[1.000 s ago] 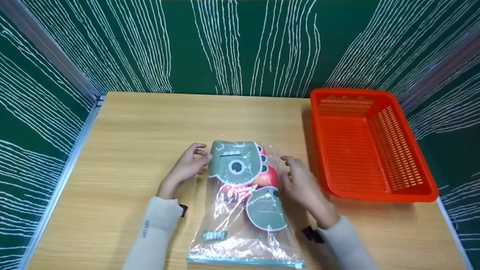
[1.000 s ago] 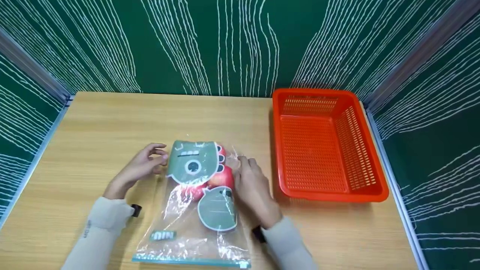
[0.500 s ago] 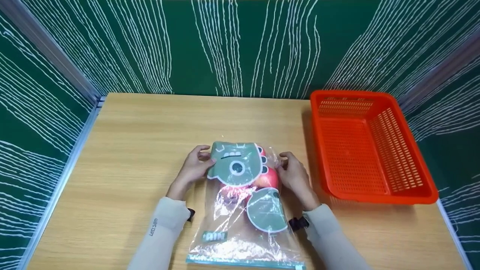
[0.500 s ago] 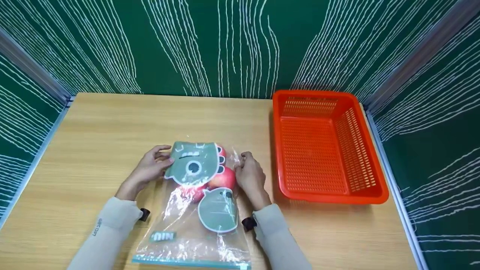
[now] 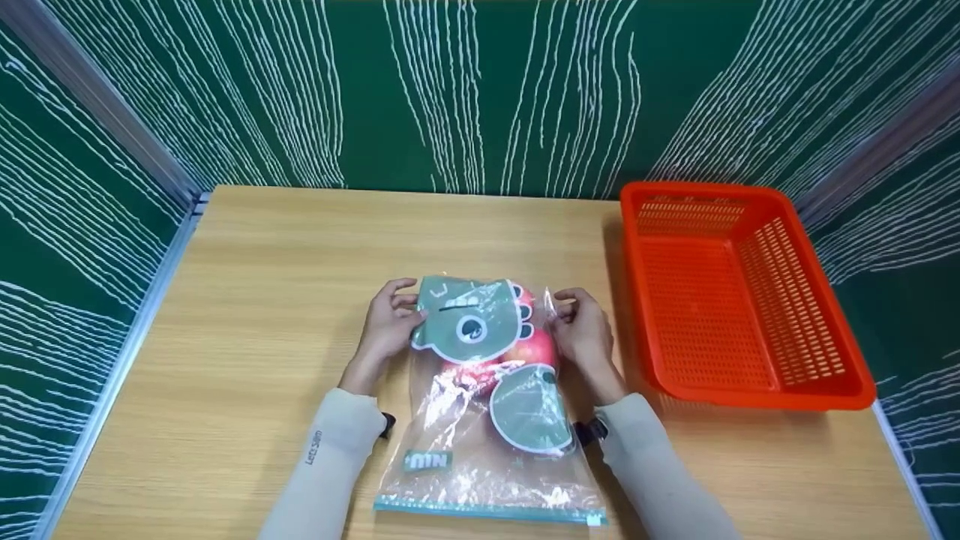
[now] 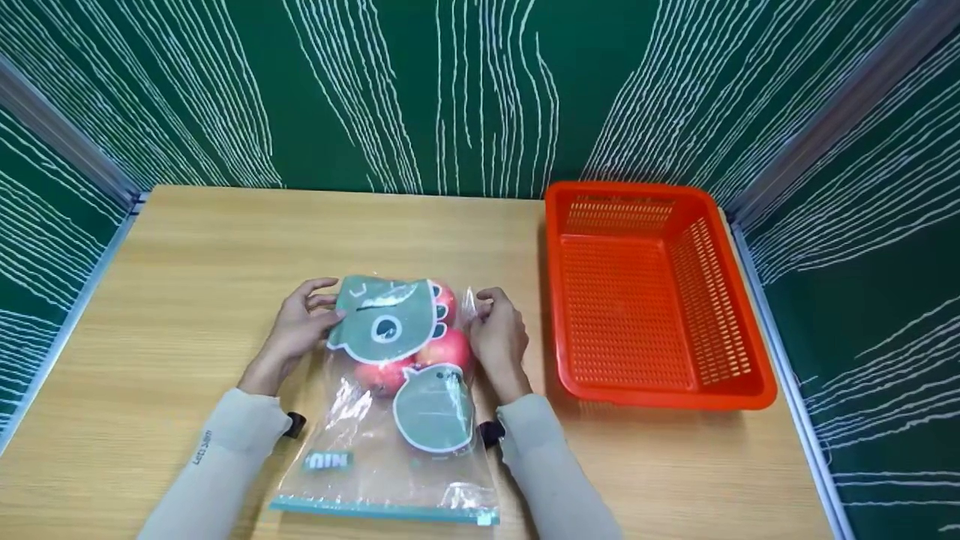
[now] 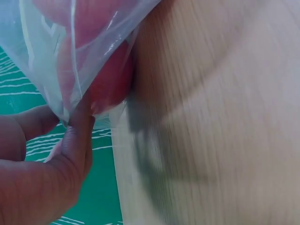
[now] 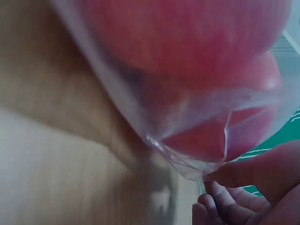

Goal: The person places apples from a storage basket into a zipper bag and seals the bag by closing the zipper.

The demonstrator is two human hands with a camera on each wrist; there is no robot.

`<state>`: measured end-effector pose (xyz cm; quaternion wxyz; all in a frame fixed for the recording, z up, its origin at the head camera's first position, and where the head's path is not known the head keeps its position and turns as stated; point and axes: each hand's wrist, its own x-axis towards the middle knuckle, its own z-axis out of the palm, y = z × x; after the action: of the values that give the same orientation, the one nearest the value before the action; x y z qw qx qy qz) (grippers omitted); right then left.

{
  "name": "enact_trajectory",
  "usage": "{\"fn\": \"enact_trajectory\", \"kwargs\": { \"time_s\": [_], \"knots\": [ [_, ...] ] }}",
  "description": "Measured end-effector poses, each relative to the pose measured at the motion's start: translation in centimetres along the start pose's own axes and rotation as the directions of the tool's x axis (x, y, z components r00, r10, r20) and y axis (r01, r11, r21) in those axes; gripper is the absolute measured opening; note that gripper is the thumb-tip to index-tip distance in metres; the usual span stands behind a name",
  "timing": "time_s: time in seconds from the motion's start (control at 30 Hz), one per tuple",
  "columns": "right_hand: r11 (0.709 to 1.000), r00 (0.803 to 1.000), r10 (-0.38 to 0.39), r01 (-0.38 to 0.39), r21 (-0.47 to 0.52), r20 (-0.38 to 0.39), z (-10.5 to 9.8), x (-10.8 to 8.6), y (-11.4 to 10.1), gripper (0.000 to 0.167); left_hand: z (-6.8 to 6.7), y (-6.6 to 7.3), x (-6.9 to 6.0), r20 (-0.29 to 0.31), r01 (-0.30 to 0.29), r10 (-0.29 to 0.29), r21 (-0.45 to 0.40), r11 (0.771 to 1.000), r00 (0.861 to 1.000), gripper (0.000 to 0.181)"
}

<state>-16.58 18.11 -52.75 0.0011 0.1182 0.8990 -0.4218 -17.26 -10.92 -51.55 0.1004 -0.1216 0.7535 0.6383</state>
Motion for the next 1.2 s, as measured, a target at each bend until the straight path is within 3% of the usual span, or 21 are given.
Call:
{"fn": "enact_trajectory", "kwargs": {
  "time_s": [0.4,0.6,0.83,0.97,1.2],
  "knots": [
    [0.997,0.999,0.045,-0.046,0.065,0.014,0.0,1.7,-1.3,0.033,0.2,0.8,1.6,-0.053,-0.050,0.047,-0.066,0.997,0.997,0.051],
    [0.998,0.999,0.023,-0.022,0.065,-0.022,0.2,2.4,-1.8,0.032,0.2,0.9,2.3,-0.071,-0.057,0.051,-0.083,0.995,0.996,0.049],
    [0.998,0.999,0.029,-0.027,0.048,-0.043,0.1,3.3,-2.3,0.030,0.4,1.2,2.7,-0.106,-0.154,0.143,-0.101,0.983,0.984,0.047],
    [0.999,0.999,0.033,-0.031,0.044,-0.032,-0.1,3.8,-2.4,0.031,0.4,1.3,3.1,-0.116,-0.162,0.150,-0.107,0.981,0.982,0.047],
    [1.000,0.999,0.030,-0.030,-0.006,0.031,-0.7,3.7,-2.3,0.034,0.3,0.9,3.2,-0.072,-0.153,0.149,-0.056,0.987,0.986,0.045]
  ]
}}
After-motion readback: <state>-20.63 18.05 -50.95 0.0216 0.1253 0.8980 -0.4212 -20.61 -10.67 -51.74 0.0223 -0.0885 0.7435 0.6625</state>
